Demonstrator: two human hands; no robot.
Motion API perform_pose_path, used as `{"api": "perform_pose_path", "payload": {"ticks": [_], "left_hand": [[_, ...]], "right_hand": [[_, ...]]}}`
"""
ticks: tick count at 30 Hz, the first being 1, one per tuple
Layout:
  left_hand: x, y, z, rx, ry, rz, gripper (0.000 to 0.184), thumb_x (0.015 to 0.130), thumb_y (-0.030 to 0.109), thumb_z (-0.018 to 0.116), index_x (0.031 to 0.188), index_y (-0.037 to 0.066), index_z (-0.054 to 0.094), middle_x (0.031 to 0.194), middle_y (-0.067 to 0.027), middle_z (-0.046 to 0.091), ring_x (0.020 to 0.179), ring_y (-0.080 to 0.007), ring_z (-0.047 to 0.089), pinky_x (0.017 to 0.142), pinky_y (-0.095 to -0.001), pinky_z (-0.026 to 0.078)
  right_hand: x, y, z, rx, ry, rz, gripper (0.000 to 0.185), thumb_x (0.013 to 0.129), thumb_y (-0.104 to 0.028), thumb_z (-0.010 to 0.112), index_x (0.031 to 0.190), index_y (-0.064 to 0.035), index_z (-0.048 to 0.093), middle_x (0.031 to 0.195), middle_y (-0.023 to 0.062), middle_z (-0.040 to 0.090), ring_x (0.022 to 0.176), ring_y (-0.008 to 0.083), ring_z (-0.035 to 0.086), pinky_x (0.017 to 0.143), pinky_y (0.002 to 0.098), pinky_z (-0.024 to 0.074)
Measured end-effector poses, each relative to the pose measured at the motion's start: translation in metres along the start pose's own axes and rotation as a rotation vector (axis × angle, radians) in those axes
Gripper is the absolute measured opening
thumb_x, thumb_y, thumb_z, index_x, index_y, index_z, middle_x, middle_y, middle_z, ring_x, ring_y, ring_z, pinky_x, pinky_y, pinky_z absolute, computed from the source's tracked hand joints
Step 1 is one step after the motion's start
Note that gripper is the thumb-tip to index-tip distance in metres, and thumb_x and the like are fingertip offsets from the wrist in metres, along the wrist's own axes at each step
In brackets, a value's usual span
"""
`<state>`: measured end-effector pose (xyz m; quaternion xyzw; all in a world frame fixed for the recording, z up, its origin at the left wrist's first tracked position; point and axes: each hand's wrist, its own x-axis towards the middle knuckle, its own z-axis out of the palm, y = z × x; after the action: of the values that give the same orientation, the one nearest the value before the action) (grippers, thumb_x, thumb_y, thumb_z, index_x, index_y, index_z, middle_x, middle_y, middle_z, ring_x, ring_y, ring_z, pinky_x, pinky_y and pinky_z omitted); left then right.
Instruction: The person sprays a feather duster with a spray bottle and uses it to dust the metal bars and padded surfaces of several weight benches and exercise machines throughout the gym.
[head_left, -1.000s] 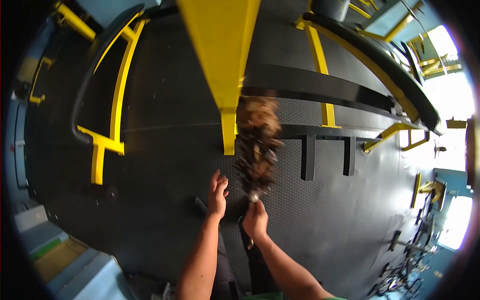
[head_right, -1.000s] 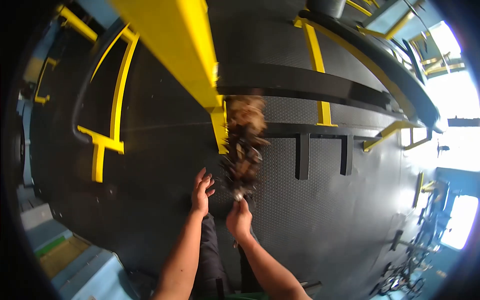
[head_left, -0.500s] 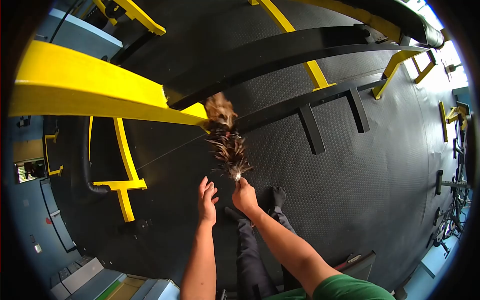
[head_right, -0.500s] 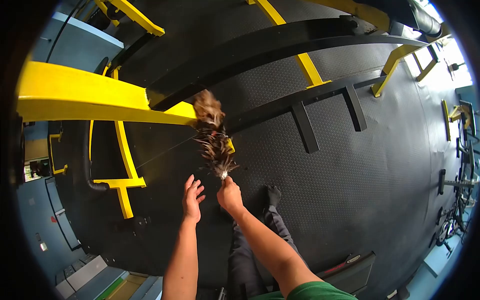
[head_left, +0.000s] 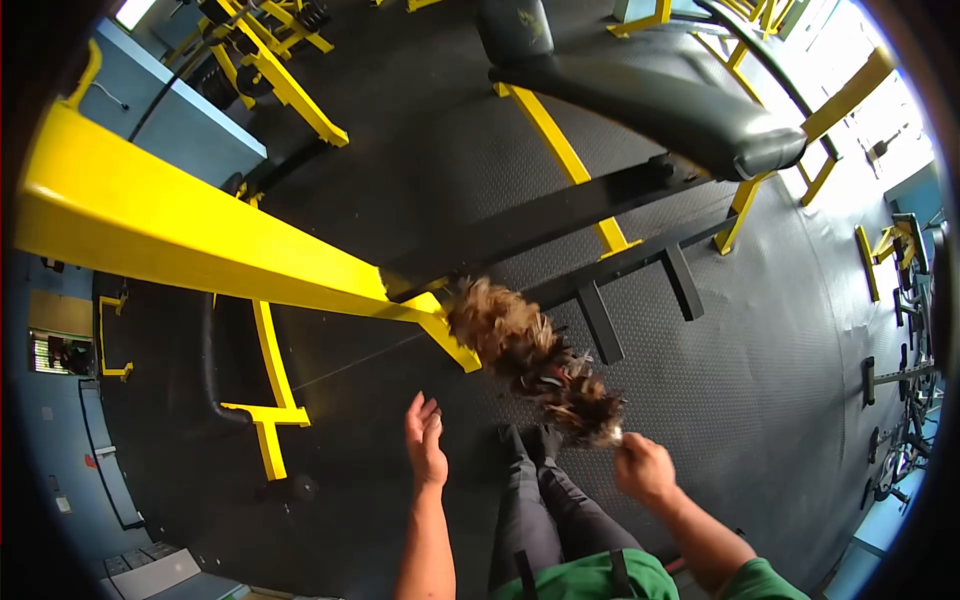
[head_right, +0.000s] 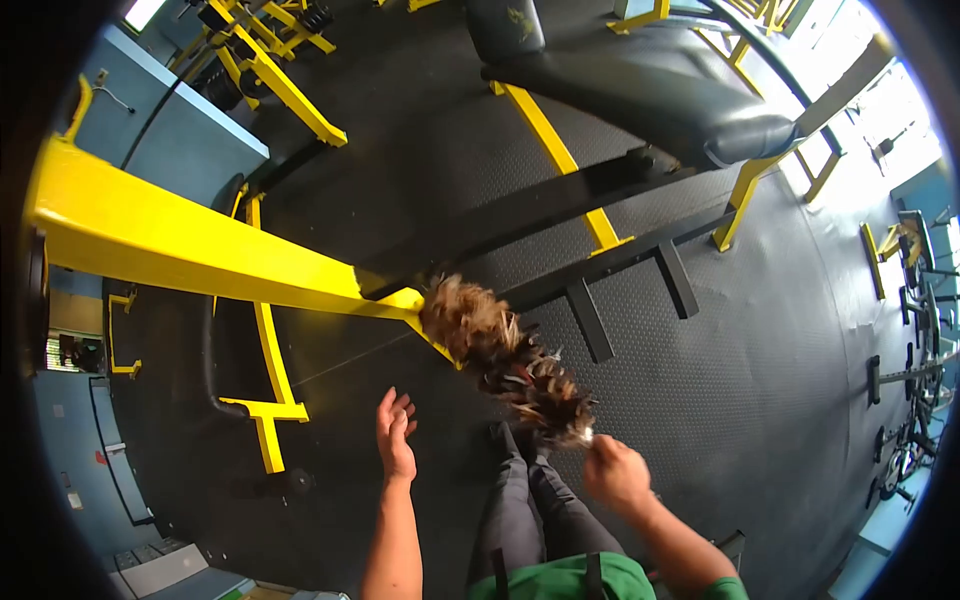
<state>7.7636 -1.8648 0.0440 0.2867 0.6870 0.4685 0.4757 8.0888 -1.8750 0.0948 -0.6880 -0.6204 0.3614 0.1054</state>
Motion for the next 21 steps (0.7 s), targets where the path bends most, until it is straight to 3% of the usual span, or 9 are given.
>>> {"api": "perform_pose_path", "payload": {"ticks": [4,8,10,12,13,17,20,21], "left_hand": [[0.016,0.055,-0.004,-0.109,0.003,0.224,0.059,0.092,0.03,0.052,0.141,0.002,0.034,0.131,-0.0161,0.046,0.119,-0.0234,0.045,0.103,-0.0353,0.034],[0.051,0.098,0.007,-0.084,-0.023,0.262,0.058,0.093,0.029,0.051,0.14,0.001,0.034,0.134,-0.016,0.045,0.121,-0.0216,0.044,0.104,-0.0343,0.032],[0.07,0.112,0.014,-0.139,-0.127,0.322,0.059,0.094,0.03,0.051,0.141,0.0,0.032,0.136,-0.0162,0.043,0.123,-0.0234,0.043,0.102,-0.034,0.035],[0.086,0.113,0.018,-0.098,-0.112,0.278,0.06,0.093,0.03,0.051,0.141,0.0,0.032,0.137,-0.0165,0.042,0.123,-0.024,0.043,0.102,-0.0347,0.035],[0.092,0.113,0.018,-0.01,-0.141,0.282,0.061,0.093,0.033,0.051,0.141,0.0,0.032,0.137,-0.0182,0.04,0.125,-0.0259,0.042,0.103,-0.0362,0.035],[0.106,0.114,0.029,0.227,-0.153,0.317,0.07,0.092,0.046,0.049,0.141,-0.001,0.032,0.14,-0.0249,0.035,0.13,-0.0342,0.037,0.108,-0.0414,0.03],[0.105,0.126,0.047,0.284,-0.172,0.286,0.074,0.089,0.049,0.052,0.14,-0.002,0.034,0.139,-0.0276,0.035,0.131,-0.038,0.035,0.109,-0.0432,0.029],[0.108,0.125,0.051,0.428,-0.151,0.406,0.075,0.088,0.048,0.053,0.14,-0.002,0.034,0.139,-0.0287,0.036,0.131,-0.0397,0.035,0.109,-0.0439,0.029]], "right_hand": [[-0.002,-0.019,-0.047,-0.005,0.089,-0.264,0.007,0.084,-0.011,0.055,0.084,-0.0041,0.055,0.074,0.0186,0.06,0.069,0.0407,0.061,0.06,0.047,0.0502],[0.044,-0.088,-0.01,0.176,-0.03,-0.163,0.012,0.089,-0.014,0.05,0.092,-0.0027,0.054,0.086,0.024,0.062,0.079,0.0435,0.061,0.067,0.0491,0.0504],[0.065,-0.109,0.017,0.172,-0.054,-0.25,0.016,0.09,-0.017,0.048,0.093,-0.0023,0.055,0.09,0.0263,0.062,0.083,0.0455,0.06,0.071,0.0519,0.049],[0.072,-0.111,0.035,0.197,-0.104,-0.124,0.017,0.09,-0.018,0.048,0.092,-0.0024,0.056,0.091,0.0273,0.062,0.085,0.0471,0.059,0.075,0.0535,0.0477],[0.071,-0.101,0.037,0.249,-0.001,-0.122,0.019,0.091,-0.018,0.047,0.091,-0.0016,0.056,0.09,0.0276,0.062,0.086,0.048,0.058,0.076,0.0544,0.0469],[0.068,-0.063,0.009,0.317,0.247,0.16,0.012,0.092,-0.01,0.048,0.09,-0.0004,0.054,0.084,0.0258,0.06,0.082,0.0469,0.058,0.063,0.0465,0.0463],[0.068,-0.071,0.016,0.431,0.212,0.015,0.013,0.092,-0.011,0.047,0.093,-0.001,0.056,0.086,0.0261,0.06,0.084,0.0472,0.058,0.066,0.0462,0.0474],[0.067,-0.073,0.025,0.422,0.132,-0.088,0.014,0.092,-0.011,0.047,0.096,-0.0018,0.056,0.088,0.0262,0.061,0.087,0.0471,0.058,0.069,0.0469,0.0486]]}}
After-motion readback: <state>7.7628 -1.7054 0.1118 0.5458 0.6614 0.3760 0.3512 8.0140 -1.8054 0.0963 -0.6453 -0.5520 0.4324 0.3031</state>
